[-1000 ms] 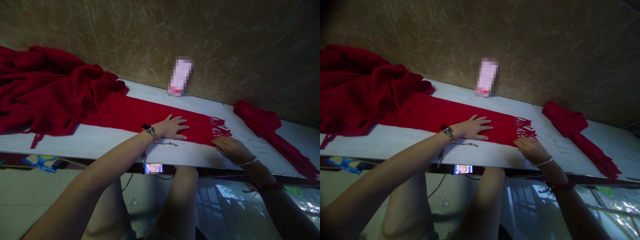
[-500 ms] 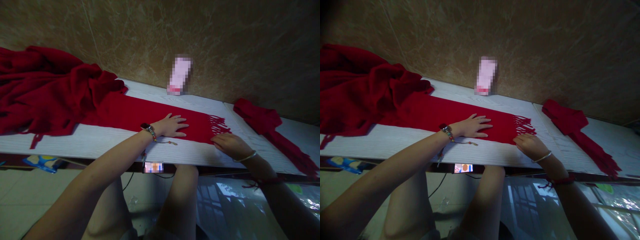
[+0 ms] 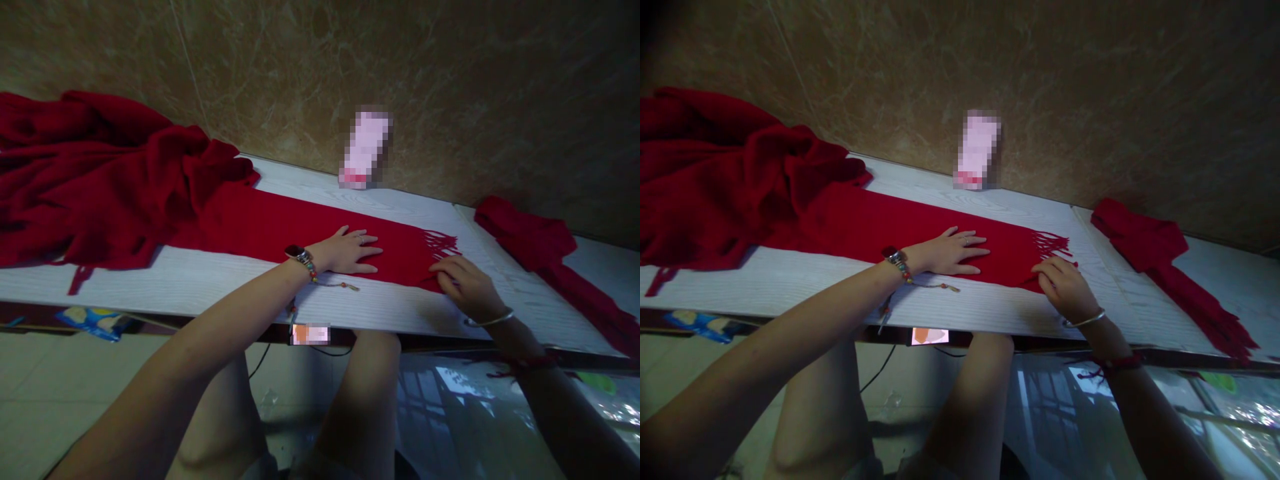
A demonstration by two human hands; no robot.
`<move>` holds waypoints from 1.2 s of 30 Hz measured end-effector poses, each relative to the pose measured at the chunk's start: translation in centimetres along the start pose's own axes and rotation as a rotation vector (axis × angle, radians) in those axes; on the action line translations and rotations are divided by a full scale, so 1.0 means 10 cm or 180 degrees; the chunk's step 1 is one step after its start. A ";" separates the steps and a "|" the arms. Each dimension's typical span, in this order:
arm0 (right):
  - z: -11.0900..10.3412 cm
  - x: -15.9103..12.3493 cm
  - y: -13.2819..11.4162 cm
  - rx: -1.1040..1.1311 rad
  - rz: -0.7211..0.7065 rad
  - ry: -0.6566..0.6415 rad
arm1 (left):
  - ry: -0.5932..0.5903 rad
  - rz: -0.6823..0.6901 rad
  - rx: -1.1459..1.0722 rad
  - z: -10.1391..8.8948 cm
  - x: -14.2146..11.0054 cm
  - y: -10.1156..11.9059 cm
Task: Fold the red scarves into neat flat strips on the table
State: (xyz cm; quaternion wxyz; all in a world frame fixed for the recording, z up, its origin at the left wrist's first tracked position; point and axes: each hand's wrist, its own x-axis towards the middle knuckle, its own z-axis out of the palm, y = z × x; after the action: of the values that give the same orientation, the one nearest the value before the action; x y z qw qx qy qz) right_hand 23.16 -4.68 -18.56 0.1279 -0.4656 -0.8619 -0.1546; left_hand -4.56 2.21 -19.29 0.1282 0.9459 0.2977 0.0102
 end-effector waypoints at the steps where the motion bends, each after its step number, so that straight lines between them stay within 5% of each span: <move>1: -0.01 0.01 0.00 0.0106 0.0016 -0.0035 | -0.0001 0.0001 0.0002 0.00 0.00 0.00; 13: -0.04 -0.03 0.03 -0.0384 -0.0073 -0.0107 | -0.0085 -0.0021 0.0073 -0.03 -0.01 0.00; 21: -0.17 -0.14 0.10 -0.0198 -0.0746 -0.0462 | -0.0089 -0.0174 0.0021 -0.05 -0.03 0.01; 26: -0.14 -0.16 0.03 -0.0318 -0.1046 -0.0229 | -0.0058 -0.0154 0.0055 -0.04 -0.02 -0.01; 36: -0.19 -0.14 -0.02 -0.0093 -0.0830 -0.0142 | -0.0056 0.0550 -0.0064 -0.03 -0.04 0.12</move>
State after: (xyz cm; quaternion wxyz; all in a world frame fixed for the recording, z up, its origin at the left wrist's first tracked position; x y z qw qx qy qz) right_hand 23.85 -6.55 -17.35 0.0807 -0.3548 -0.9154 -0.1721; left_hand -4.29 1.08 -18.67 0.1390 0.9668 0.2138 0.0158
